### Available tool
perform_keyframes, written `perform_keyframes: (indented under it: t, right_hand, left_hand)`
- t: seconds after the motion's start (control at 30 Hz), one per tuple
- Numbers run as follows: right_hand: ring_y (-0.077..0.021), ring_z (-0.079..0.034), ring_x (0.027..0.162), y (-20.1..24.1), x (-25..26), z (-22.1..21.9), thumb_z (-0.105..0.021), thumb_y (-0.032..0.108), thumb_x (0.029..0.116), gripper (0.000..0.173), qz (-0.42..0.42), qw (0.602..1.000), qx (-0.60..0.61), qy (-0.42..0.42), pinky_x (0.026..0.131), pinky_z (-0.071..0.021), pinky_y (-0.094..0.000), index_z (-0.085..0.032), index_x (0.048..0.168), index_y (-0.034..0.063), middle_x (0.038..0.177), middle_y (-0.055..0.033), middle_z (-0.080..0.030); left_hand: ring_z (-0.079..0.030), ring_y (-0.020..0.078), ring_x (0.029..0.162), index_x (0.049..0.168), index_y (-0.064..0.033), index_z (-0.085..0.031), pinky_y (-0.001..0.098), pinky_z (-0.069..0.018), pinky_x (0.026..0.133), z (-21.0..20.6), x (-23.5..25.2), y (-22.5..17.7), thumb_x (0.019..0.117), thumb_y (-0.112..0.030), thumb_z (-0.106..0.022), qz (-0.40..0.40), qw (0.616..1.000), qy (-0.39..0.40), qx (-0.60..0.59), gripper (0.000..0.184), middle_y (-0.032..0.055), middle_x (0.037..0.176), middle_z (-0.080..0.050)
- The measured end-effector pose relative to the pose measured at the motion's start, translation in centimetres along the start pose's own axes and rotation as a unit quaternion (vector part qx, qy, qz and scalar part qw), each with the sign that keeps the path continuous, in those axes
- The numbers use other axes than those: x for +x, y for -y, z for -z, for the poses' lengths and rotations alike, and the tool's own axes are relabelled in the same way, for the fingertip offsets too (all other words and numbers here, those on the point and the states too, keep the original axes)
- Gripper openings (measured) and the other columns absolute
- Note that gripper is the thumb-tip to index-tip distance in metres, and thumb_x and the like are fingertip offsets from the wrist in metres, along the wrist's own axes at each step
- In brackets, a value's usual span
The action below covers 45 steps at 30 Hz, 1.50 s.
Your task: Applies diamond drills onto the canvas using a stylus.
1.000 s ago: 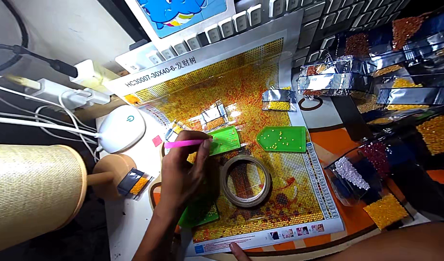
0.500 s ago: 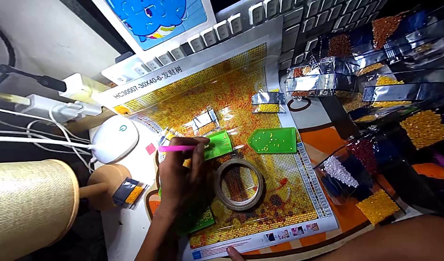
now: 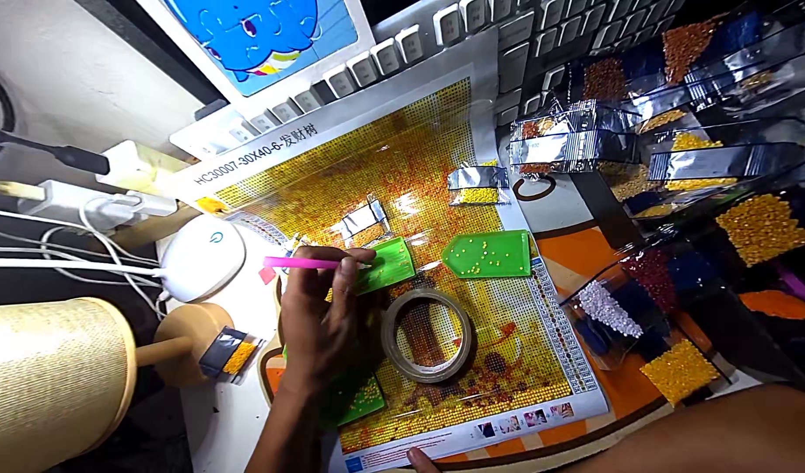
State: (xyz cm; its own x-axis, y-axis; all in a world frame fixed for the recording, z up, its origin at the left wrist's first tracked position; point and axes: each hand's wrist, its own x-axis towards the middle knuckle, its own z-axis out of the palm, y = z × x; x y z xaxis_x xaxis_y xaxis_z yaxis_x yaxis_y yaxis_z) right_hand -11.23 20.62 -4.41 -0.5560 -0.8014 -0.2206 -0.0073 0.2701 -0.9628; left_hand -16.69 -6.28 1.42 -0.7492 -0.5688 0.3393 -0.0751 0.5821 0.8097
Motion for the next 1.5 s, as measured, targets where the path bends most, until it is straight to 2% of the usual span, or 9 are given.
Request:
perform_keyframes:
  t: [0.33, 0.5, 0.7, 0.83, 1.03, 1.17, 1.27, 1.4, 1.5]
  right_hand:
    - [-0.006, -0.07, 0.108, 0.3, 0.2, 0.5, -0.066, 0.02, 0.0963, 0.029, -0.042, 0.998, 0.031, 0.037, 0.1, -0.0519, -0.0231, -0.073, 0.113, -0.0025, 0.11, -0.0095, -0.076]
    - [-0.0047, -0.067, 0.114, -2.6, -1.5, -0.9, -0.065, 0.025, 0.0993, 0.03, -0.021, 1.0, -0.007, 0.018, 0.103, -0.0521, -0.0256, -0.072, 0.119, 0.0034, 0.115, -0.0044, -0.075]
    - [-0.0048, -0.067, 0.114, -3.0, -1.8, -1.2, -0.066, 0.03, 0.0985, 0.031, -0.018, 0.998, -0.061, 0.001, 0.102, -0.0527, -0.0259, -0.074, 0.117, 0.0062, 0.114, -0.0033, -0.075]
    - [-0.0054, -0.069, 0.111, -1.5, -1.0, -0.4, -0.067, 0.024, 0.0973, 0.029, -0.016, 0.999, -0.04, 0.009, 0.101, -0.0528, -0.0242, -0.074, 0.114, 0.0015, 0.111, -0.0062, -0.076]
    - [-0.0025, -0.062, 0.122, -2.8, -0.8, 0.1, -0.063, 0.032, 0.1002, 0.036, -0.053, 0.996, 0.027, 0.07, 0.106, -0.0499, -0.0236, -0.069, 0.126, 0.0068, 0.124, -0.001, -0.072]
    - [-0.0006, -0.054, 0.131, -1.7, 0.3, 2.8, -0.054, 0.035, 0.1048, 0.039, -0.093, 0.973, 0.046, 0.204, 0.113, -0.0434, -0.0223, -0.064, 0.136, 0.0148, 0.137, 0.0041, -0.064]
    - [-0.0001, -0.054, 0.13, -1.2, 0.7, 3.3, -0.055, 0.039, 0.1033, 0.041, -0.087, 0.976, 0.025, 0.2, 0.112, -0.0434, -0.021, -0.063, 0.136, 0.0141, 0.136, 0.0032, -0.065]
    - [-0.0003, -0.062, 0.118, 6.4, 4.2, 3.2, -0.06, 0.031, 0.101, 0.039, -0.109, 0.971, 0.078, 0.199, 0.105, -0.046, -0.0181, -0.068, 0.125, 0.0017, 0.123, -0.0036, -0.072]
    - [-0.0006, -0.064, 0.114, 6.6, 4.5, 3.2, -0.059, 0.031, 0.102, 0.038, -0.042, 0.977, 0.079, 0.193, 0.103, -0.0483, -0.0177, -0.07, 0.121, -0.0005, 0.116, -0.0053, -0.074]
  left_hand:
    - [-0.07, 0.0223, 0.11, 0.123, -0.0161, -0.052, 0.0382, -0.0586, 0.093, 0.9, -0.4, 0.2, 0.1082, -0.022, -0.049, 0.009, 1.0, 0.018, -0.015, 0.016, 0.0038, 0.119, -0.073]
    - [-0.07, 0.0229, 0.111, 0.123, -0.0145, -0.051, 0.0402, -0.0601, 0.093, 0.8, -0.8, 0.7, 0.1078, -0.02, -0.049, 0.003, 0.999, 0.03, 0.02, 0.017, 0.0038, 0.121, -0.072]
    - [-0.069, 0.0211, 0.113, 0.123, -0.0137, -0.052, 0.038, -0.06, 0.093, 0.5, -0.7, 0.8, 0.1075, -0.021, -0.05, 0.004, 0.999, 0.038, 0.034, 0.017, 0.0033, 0.125, -0.07]
    - [-0.069, 0.0207, 0.114, 0.122, -0.0136, -0.052, 0.0384, -0.0596, 0.094, 0.5, -0.3, 0.4, 0.1076, -0.021, -0.05, 0.002, 0.999, 0.035, 0.041, 0.016, 0.0029, 0.124, -0.07]
    - [-0.068, 0.0229, 0.112, 0.122, -0.0161, -0.052, 0.0389, -0.0583, 0.092, 2.0, -1.0, -0.1, 0.1084, -0.023, -0.048, -0.006, 1.0, 0.025, -0.003, 0.016, 0.004, 0.124, -0.069]
    - [-0.067, 0.0283, 0.113, 0.12, -0.0175, -0.057, 0.0455, -0.0579, 0.094, 3.5, -4.2, -2.4, 0.1071, -0.027, -0.051, 0.031, 0.998, -0.009, -0.05, 0.017, 0.0058, 0.119, -0.07]
    - [-0.069, 0.0333, 0.104, 0.116, -0.0154, -0.063, 0.0535, -0.0562, 0.095, 5.1, -8.5, -3.4, 0.102, -0.022, -0.056, 0.077, 0.988, -0.077, -0.112, 0.016, 0.0088, 0.105, -0.072]
    - [-0.068, 0.0236, 0.095, 0.108, -0.0188, -0.068, 0.0414, -0.0583, 0.085, 3.8, -13.9, -6.1, 0.0978, -0.028, -0.064, 0.118, 0.974, -0.137, -0.136, 0.014, 0.0034, 0.102, -0.07]
    - [-0.067, 0.0197, 0.092, 0.108, -0.018, -0.07, 0.0358, -0.0583, 0.081, 1.9, -17.3, -7.2, 0.0952, -0.026, -0.068, 0.141, 0.965, -0.177, -0.131, 0.016, 0.0021, 0.102, -0.069]
